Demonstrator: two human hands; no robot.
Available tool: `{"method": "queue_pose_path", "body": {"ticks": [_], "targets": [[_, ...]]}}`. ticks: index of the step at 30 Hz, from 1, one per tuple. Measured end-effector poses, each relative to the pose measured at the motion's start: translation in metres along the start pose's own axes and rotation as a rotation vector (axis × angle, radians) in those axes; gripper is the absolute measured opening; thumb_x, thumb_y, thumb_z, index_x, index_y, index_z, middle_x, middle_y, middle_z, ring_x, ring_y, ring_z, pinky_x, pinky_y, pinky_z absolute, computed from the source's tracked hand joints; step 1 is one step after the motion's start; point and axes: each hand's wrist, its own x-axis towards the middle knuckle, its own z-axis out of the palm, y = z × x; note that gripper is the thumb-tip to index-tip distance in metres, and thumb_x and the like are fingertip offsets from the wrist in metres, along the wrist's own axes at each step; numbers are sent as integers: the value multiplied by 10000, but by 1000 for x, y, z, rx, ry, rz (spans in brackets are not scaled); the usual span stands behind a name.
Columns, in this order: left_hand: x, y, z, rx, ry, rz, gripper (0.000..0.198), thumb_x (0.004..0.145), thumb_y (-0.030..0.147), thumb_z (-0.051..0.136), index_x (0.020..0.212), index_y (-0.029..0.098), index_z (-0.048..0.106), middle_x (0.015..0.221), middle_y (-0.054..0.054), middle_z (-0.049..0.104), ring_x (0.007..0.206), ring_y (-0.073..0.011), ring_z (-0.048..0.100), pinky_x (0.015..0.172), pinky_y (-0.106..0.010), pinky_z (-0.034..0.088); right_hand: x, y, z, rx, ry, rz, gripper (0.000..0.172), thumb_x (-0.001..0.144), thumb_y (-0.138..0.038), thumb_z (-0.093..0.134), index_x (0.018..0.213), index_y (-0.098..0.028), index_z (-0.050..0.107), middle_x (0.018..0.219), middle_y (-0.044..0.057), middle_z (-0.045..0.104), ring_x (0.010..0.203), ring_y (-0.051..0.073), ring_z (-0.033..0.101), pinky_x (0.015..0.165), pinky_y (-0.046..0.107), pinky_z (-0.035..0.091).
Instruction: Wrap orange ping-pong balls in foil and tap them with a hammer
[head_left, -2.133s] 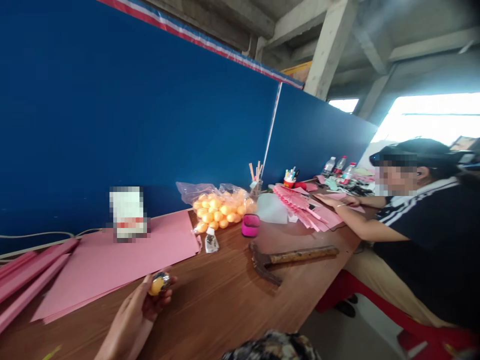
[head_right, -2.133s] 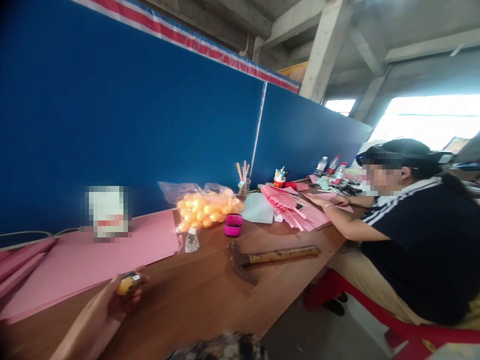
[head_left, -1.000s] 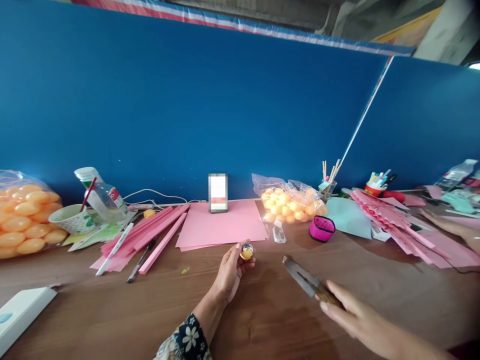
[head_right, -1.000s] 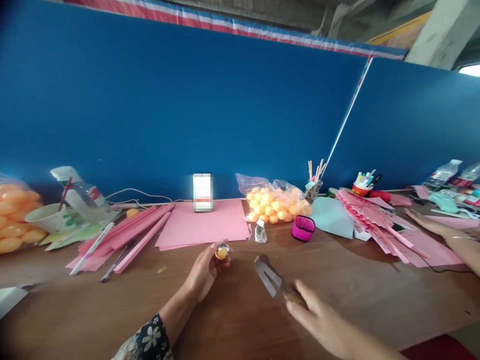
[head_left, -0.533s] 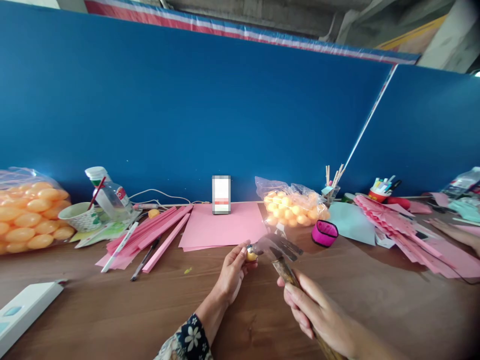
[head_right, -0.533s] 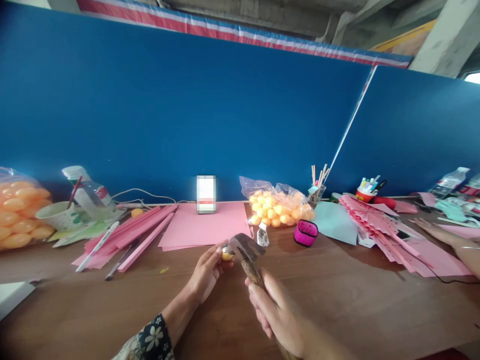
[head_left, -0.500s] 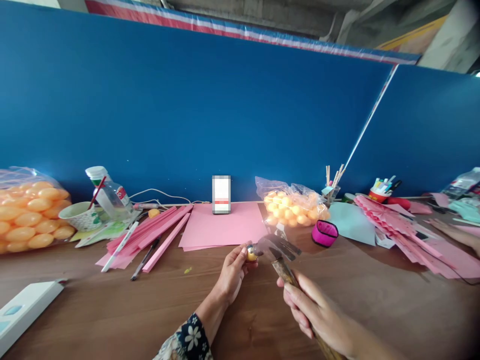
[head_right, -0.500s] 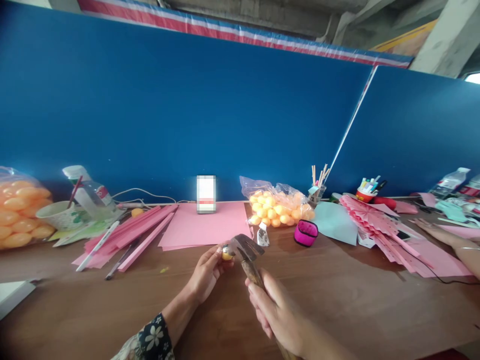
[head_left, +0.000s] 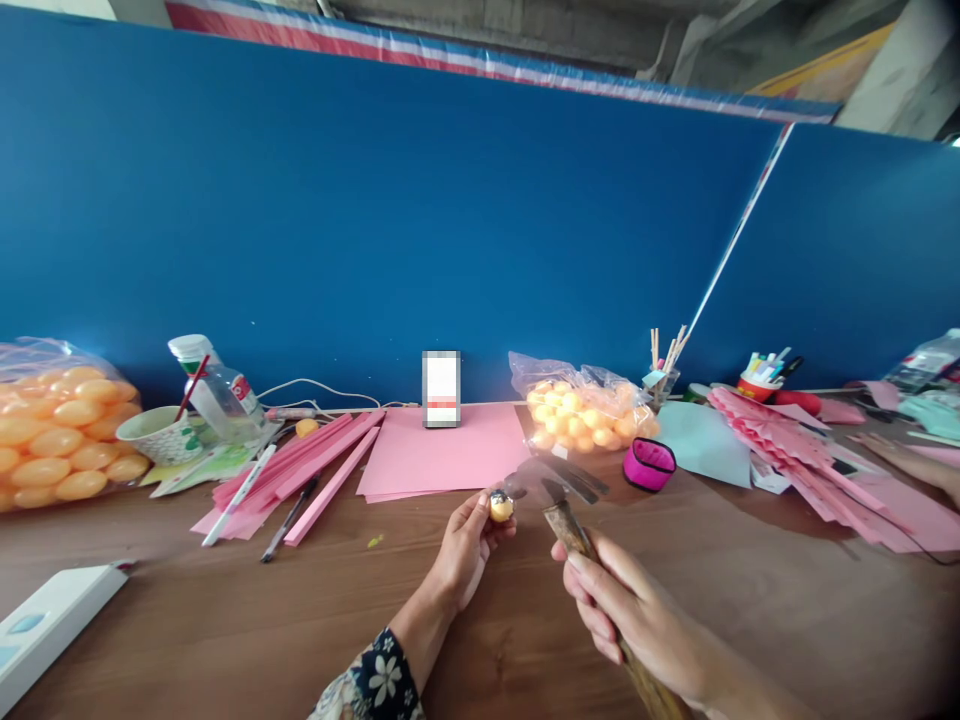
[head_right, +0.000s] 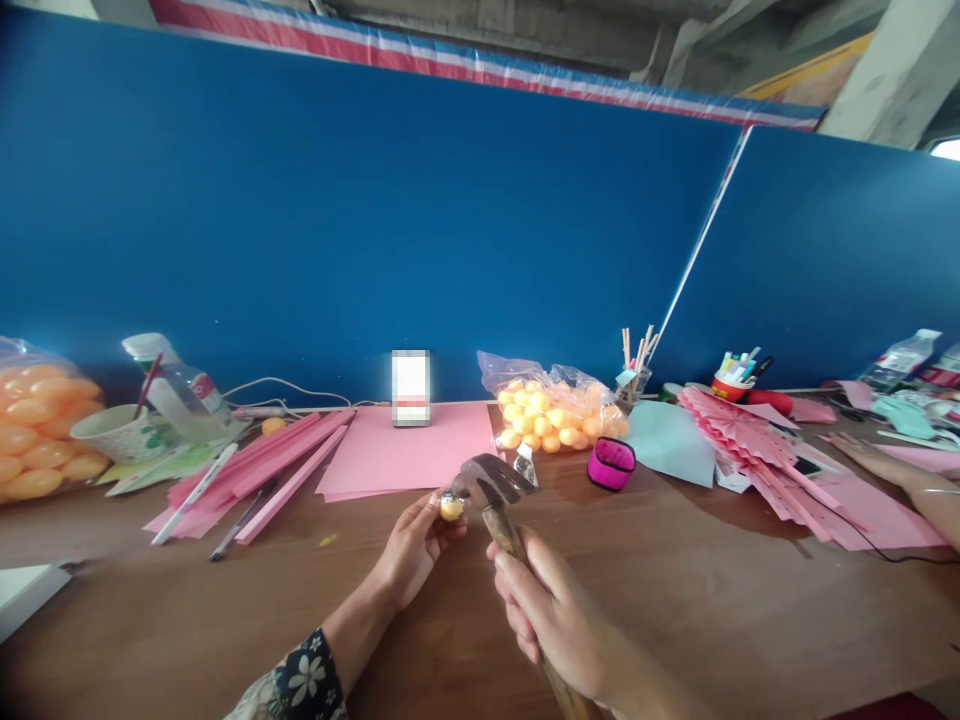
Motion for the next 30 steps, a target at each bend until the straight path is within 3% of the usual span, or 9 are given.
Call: {"method": "queue_pose_path", "body": {"ticks": [7,11,16,22,30], "targets": [[1,-2,0,16,-50,17,250,756,320,605,875,103,638,740,-58,624,668,-129,574,669,-269,464,1,8,1,-24,14,13,283,866,-493,390,912,-219,441,681,-57,383,466,41,324,399,168,300],[2,-3,-1,8,-13,24,229,753,316,611,846,108,637,741,-53,629,663,-122,575,675,-258,463,0,9,2,9,34,-14,273,876,-486,374,956,-232,435,688,-58,375,472,42,319,406,169,309],[1,-4,-3,-17,-27,9,263,765,307,599,938,111,629,766,-64,642,669,-127,584,676,-265,476,3,11,2,-6,13,10,279,867,-490,392,899,-217,439,666,-61,369,465,40,321,400,167,300],[3,1,-4,-121,-64,-29,367,812,330,531,1125,140,559,927,-103,651,735,-137,606,710,-274,492,1,4,-1,44,49,-25,301,857,-490,419,1002,-227,429,683,-59,373,470,42,323,409,180,316],[1,2,-3,-103,-68,-52,344,780,278,590,1100,153,582,801,-50,641,709,-118,609,696,-246,492,2,6,-1,50,53,-22,297,858,-489,418,997,-227,428,685,-58,385,467,43,324,409,184,326]]}}
